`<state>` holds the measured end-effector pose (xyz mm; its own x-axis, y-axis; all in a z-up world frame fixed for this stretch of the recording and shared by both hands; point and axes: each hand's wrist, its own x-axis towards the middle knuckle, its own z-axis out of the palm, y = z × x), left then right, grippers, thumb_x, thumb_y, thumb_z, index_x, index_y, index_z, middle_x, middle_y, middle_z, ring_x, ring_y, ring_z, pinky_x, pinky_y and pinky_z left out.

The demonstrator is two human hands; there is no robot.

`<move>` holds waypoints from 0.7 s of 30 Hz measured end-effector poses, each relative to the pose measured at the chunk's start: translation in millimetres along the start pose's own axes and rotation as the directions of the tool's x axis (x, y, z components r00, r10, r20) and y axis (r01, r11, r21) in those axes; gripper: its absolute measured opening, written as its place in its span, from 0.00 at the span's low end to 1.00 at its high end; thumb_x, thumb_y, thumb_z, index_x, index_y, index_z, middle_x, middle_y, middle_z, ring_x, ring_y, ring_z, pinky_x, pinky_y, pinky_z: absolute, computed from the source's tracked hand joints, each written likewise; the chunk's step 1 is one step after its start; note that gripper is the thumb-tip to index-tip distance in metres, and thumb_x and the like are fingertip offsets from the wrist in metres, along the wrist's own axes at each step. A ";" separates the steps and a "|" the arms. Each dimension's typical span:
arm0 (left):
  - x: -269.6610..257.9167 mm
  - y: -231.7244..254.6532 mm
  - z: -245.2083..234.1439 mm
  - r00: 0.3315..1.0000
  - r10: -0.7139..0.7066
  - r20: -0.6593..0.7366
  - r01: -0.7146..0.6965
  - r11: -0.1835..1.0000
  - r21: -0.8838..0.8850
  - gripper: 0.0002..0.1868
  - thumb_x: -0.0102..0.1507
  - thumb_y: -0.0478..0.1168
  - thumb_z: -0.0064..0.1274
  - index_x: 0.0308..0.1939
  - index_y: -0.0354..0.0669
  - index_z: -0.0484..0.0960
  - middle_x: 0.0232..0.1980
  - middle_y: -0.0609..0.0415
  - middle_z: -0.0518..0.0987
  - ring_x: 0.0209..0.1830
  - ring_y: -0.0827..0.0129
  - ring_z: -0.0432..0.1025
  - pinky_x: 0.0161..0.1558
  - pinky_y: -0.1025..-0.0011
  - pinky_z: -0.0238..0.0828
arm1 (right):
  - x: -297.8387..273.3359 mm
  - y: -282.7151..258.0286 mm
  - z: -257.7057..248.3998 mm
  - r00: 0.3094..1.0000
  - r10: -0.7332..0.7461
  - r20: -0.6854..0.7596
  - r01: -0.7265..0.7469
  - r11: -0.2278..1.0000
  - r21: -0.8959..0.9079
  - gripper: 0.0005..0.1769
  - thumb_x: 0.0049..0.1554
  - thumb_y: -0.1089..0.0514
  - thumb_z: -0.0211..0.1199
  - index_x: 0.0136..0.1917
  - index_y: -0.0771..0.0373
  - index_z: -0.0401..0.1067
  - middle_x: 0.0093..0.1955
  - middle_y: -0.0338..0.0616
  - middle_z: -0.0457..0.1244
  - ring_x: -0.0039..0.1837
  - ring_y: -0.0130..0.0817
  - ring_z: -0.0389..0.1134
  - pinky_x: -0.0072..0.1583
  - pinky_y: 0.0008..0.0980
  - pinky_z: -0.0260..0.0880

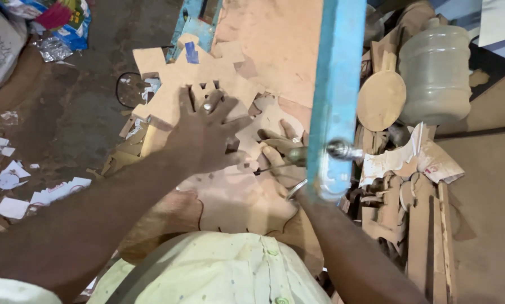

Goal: Cutting out intricate shapes from a wooden board using a scroll saw.

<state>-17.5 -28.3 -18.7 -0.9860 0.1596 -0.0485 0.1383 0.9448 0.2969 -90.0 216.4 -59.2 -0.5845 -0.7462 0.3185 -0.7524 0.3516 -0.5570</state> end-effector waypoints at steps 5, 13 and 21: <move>6.8 -58.1 22.7 0.825 -0.433 -0.362 0.443 0.895 -0.060 0.41 0.62 0.66 0.50 0.73 0.51 0.65 0.78 0.36 0.58 0.70 0.31 0.61 0.64 0.25 0.47 | 1.3 -5.9 2.8 0.923 0.374 0.095 -0.383 0.861 0.333 0.09 0.61 0.62 0.63 0.56 0.62 0.76 0.68 0.42 0.66 0.78 0.35 0.55 0.75 0.43 0.56; 10.0 -88.9 -5.2 0.589 -0.808 0.019 0.684 0.486 -0.544 0.46 0.64 0.64 0.54 0.76 0.41 0.56 0.60 0.28 0.77 0.60 0.37 0.73 0.61 0.46 0.68 | 0.6 15.9 11.1 0.979 0.204 -0.007 -0.204 0.979 0.022 0.08 0.59 0.60 0.67 0.52 0.64 0.80 0.63 0.43 0.71 0.78 0.39 0.59 0.81 0.44 0.51; -6.0 -85.7 4.0 0.617 -0.734 -0.284 0.419 0.611 -0.671 0.40 0.62 0.57 0.64 0.69 0.43 0.62 0.58 0.34 0.78 0.56 0.38 0.75 0.56 0.48 0.69 | -10.3 22.1 11.1 0.962 0.270 0.046 -0.274 0.950 0.151 0.09 0.58 0.58 0.65 0.50 0.63 0.80 0.65 0.44 0.69 0.81 0.45 0.51 0.75 0.42 0.58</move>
<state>-23.1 -109.1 -47.7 -0.7362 -0.6763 0.0228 -0.3909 0.4525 0.8015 -97.2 225.5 -83.3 -0.7515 -0.6487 0.1200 -0.5085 0.4536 -0.7320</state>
